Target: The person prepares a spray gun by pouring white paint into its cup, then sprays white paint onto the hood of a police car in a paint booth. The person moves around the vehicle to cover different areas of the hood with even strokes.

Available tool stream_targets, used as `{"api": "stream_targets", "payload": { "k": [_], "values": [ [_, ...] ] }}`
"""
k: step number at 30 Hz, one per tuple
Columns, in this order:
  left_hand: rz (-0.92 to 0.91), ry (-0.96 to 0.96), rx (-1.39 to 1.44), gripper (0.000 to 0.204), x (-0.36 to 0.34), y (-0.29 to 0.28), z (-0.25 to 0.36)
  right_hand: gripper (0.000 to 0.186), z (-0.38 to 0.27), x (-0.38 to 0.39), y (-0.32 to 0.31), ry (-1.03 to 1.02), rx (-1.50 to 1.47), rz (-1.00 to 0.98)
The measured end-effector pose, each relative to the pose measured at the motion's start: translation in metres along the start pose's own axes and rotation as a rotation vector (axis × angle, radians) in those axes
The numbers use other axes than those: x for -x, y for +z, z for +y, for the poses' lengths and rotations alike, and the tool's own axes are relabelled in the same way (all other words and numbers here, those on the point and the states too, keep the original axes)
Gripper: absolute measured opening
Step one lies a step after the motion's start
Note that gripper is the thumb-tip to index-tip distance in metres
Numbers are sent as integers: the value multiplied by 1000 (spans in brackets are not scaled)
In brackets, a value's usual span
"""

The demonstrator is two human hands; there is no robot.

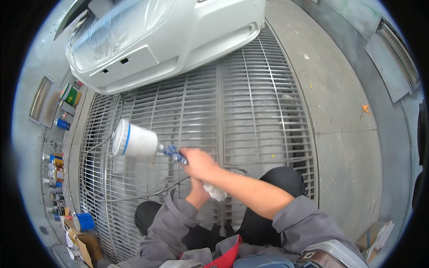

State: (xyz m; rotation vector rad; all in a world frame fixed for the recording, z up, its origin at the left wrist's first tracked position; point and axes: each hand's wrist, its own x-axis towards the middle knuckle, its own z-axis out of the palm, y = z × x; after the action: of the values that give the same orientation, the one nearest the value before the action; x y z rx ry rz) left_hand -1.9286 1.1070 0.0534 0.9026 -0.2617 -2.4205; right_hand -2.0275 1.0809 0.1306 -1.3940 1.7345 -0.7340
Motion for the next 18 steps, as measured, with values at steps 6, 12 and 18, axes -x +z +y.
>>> {"api": "stream_targets", "payload": {
  "k": [6,12,18],
  "values": [
    [240,275,-53,47,-36,53,-113,33,91,31,-57,-159,-1,-140],
    [318,277,-116,44,-60,143,-140,29,128,38,-119,-220,-109,-19],
    [162,375,-436,48,-88,118,-143,30,133,38,-165,-104,-171,-55]
  ]
}}
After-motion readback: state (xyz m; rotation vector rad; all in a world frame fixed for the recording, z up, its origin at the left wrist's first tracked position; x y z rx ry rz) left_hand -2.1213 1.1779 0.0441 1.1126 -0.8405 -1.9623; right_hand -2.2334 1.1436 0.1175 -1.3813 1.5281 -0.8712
